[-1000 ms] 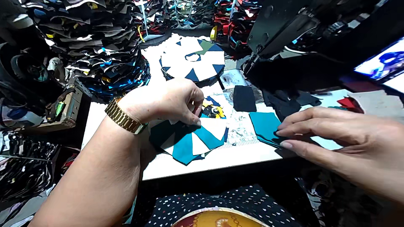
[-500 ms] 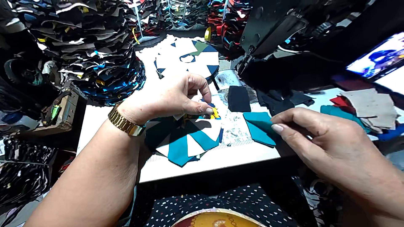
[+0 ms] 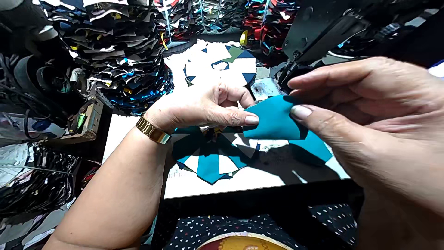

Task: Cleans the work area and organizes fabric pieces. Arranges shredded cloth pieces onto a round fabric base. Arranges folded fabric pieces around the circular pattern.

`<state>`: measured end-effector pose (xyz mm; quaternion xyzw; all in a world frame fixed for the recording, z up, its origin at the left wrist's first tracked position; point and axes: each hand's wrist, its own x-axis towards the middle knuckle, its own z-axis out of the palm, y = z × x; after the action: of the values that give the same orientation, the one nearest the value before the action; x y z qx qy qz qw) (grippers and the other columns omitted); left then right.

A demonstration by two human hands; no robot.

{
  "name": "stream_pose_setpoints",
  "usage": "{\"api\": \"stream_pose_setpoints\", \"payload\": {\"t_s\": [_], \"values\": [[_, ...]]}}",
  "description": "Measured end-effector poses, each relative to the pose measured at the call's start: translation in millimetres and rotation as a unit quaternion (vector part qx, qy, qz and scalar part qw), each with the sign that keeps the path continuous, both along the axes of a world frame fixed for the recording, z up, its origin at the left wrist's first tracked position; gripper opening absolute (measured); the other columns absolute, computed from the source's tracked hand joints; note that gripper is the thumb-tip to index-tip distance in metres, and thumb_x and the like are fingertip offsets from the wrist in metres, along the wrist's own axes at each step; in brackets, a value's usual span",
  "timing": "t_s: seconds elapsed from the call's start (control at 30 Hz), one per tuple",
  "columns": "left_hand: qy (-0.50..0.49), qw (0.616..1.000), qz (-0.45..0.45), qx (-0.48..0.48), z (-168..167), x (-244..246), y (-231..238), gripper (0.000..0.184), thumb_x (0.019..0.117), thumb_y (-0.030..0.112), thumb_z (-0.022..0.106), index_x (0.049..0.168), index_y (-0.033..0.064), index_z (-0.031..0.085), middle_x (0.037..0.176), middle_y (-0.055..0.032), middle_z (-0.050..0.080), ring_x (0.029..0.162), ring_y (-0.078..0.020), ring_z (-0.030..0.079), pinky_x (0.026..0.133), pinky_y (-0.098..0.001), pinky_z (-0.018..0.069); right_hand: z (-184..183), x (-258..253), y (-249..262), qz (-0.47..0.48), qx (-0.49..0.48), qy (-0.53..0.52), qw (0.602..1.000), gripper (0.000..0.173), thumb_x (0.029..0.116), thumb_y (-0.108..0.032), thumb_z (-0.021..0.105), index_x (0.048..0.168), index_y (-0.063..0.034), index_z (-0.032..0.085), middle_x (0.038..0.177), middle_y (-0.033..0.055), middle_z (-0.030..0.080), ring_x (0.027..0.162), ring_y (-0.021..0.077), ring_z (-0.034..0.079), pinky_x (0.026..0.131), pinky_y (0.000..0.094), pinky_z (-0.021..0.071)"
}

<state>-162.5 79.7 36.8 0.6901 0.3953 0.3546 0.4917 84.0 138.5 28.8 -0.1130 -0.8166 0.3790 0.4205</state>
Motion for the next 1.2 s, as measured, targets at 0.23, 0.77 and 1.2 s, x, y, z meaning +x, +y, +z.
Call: {"api": "stream_pose_setpoints", "payload": {"t_s": [0.23, 0.77, 1.2], "values": [[0.111, 0.994, 0.001, -0.018, 2, -8, 1, 0.023, 0.1018, 0.008, 0.061, 0.079, 0.0050, 0.063, 0.053, 0.0057, 0.048, 0.043, 0.0015, 0.042, 0.041, -0.0138, 0.0342, -34, -17, -4, -0.098, -0.043, -0.046, 0.993, 0.026, 0.0925, -0.004, 0.068, 0.118, -0.0044, 0.067, 0.099, 0.0008, 0.071, 0.082, 0.0043, 0.069, 0.075, 0.0178, 0.0590], [0.421, 0.899, 0.123, -0.003, 3, 6, 1, 0.026, 0.0928, 0.032, 0.077, 0.081, 0.0103, 0.068, 0.066, 0.0017, 0.058, 0.058, -0.0074, 0.053, 0.055, -0.0268, 0.0442, -54, -29, 2, -0.170, 0.175, -0.166, 0.955, 0.014, 0.0956, -0.010, 0.068, 0.104, 0.0010, 0.068, 0.094, 0.0141, 0.063, 0.077, 0.0236, 0.063, 0.067, 0.0375, 0.0547], [0.445, 0.888, 0.116, 0.007, 6, 9, -2, 0.024, 0.0886, 0.030, 0.081, 0.081, 0.0126, 0.067, 0.068, 0.0030, 0.059, 0.061, -0.0087, 0.055, 0.057, -0.0294, 0.0460, -43, -16, -3, -0.055, 0.233, -0.251, 0.938, 0.021, 0.0919, -0.022, 0.061, 0.097, -0.0117, 0.079, 0.090, 0.0007, 0.061, 0.078, 0.0137, 0.060, 0.064, 0.0301, 0.0513]]}}
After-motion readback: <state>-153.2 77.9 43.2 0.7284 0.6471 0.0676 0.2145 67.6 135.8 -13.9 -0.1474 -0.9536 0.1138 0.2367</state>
